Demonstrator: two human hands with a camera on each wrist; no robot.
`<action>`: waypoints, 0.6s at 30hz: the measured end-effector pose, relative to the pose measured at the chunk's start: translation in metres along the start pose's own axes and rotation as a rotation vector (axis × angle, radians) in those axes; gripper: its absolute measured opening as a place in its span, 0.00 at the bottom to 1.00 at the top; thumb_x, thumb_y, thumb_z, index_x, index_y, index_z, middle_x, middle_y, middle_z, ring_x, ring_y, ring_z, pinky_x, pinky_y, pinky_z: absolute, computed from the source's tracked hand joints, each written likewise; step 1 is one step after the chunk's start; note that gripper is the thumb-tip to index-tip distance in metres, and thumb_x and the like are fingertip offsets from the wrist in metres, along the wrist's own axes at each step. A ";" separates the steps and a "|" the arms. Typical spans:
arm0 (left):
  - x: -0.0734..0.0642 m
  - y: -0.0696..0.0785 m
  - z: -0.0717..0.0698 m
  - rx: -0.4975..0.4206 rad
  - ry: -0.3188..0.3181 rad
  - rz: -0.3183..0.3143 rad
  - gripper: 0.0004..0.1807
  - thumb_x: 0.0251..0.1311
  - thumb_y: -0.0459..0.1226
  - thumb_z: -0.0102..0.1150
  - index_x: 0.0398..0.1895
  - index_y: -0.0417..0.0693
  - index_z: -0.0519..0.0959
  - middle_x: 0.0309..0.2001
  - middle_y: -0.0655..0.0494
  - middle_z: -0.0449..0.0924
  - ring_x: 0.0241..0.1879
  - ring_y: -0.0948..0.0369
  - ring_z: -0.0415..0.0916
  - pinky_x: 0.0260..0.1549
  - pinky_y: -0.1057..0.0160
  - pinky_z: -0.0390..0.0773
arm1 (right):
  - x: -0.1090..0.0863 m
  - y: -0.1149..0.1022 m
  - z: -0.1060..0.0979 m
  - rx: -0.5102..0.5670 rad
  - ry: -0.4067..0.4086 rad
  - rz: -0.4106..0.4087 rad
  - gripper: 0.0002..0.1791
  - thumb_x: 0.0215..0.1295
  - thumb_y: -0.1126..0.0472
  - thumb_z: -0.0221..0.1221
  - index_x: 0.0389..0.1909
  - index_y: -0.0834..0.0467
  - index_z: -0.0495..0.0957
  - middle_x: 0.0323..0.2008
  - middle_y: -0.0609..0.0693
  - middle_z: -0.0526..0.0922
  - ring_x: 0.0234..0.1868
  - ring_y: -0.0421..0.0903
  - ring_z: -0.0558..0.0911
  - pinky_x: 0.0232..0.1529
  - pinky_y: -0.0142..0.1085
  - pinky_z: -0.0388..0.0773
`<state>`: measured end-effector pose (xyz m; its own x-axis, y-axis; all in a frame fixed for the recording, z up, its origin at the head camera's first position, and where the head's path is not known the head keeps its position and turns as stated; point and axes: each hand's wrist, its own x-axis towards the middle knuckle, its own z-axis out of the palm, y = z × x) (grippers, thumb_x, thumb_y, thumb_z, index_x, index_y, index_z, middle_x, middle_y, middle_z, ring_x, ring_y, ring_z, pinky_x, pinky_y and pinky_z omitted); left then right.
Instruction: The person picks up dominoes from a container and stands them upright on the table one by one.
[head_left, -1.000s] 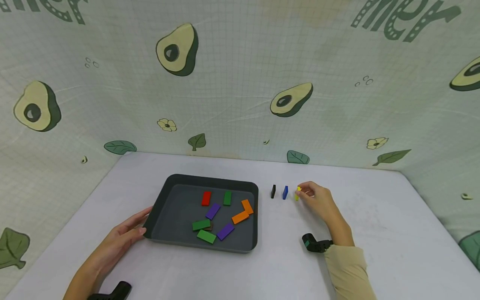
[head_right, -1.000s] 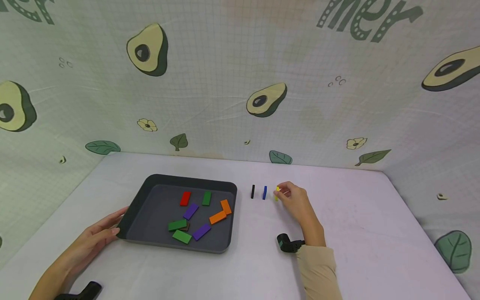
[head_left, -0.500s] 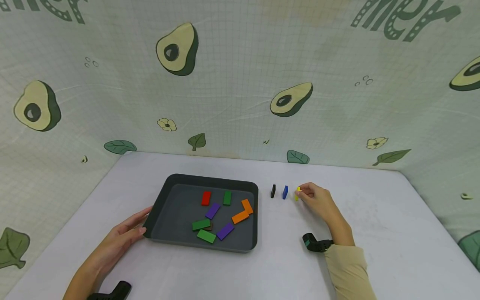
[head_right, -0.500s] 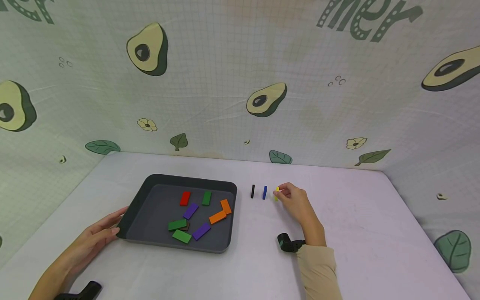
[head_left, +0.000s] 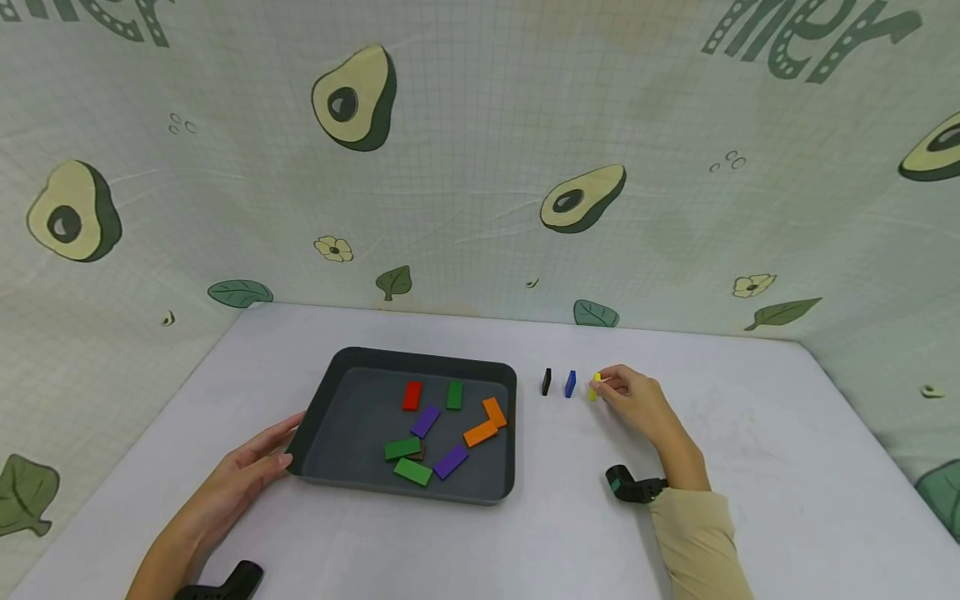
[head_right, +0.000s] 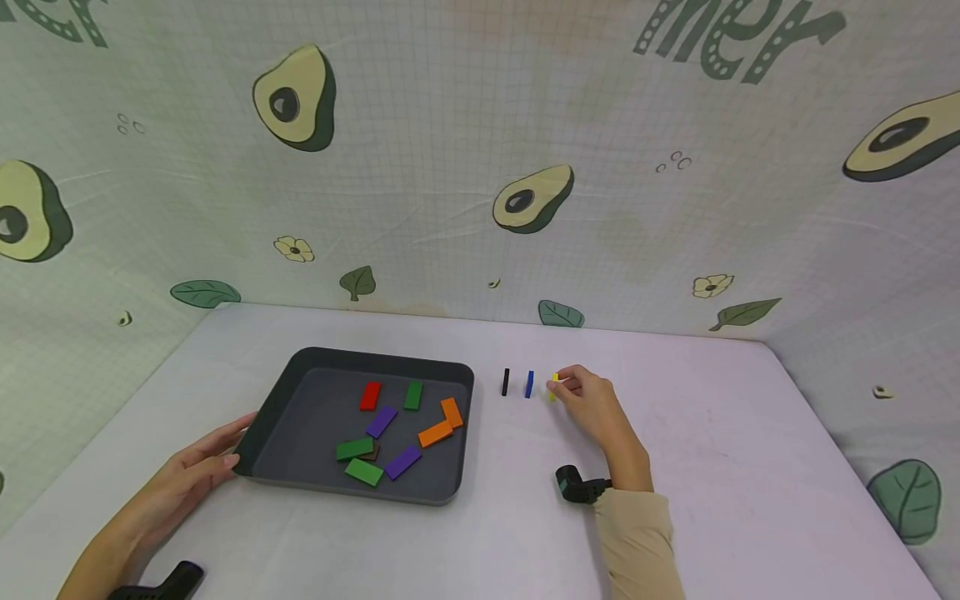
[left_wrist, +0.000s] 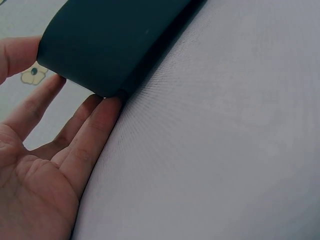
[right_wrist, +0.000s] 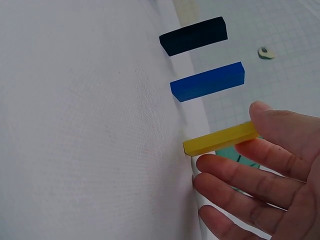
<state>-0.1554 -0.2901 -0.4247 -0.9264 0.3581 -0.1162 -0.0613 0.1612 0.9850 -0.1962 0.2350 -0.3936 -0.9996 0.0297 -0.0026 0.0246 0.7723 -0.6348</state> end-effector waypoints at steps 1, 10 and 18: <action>0.000 0.000 0.000 0.002 0.002 0.000 0.28 0.69 0.35 0.43 0.71 0.45 0.53 0.59 0.82 0.62 0.56 0.85 0.63 0.47 0.77 0.70 | 0.000 0.000 0.000 -0.001 -0.002 0.001 0.22 0.66 0.51 0.54 0.51 0.65 0.74 0.42 0.60 0.81 0.45 0.54 0.80 0.44 0.45 0.77; 0.000 0.001 0.001 0.008 0.016 -0.010 0.29 0.68 0.35 0.44 0.71 0.45 0.54 0.58 0.82 0.62 0.55 0.85 0.63 0.47 0.78 0.70 | 0.000 0.000 -0.002 -0.018 -0.019 0.021 0.23 0.67 0.50 0.53 0.52 0.64 0.72 0.44 0.61 0.81 0.46 0.54 0.79 0.45 0.45 0.76; 0.000 0.001 0.001 0.012 0.021 -0.013 0.29 0.68 0.35 0.44 0.71 0.46 0.54 0.58 0.81 0.62 0.55 0.84 0.63 0.47 0.78 0.70 | -0.001 0.000 -0.003 -0.027 -0.016 0.003 0.23 0.67 0.49 0.52 0.53 0.64 0.72 0.45 0.60 0.80 0.45 0.53 0.78 0.45 0.45 0.75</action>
<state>-0.1553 -0.2892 -0.4240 -0.9332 0.3363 -0.1263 -0.0693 0.1764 0.9819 -0.1951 0.2367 -0.3914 -0.9996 0.0218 -0.0166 0.0274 0.7889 -0.6139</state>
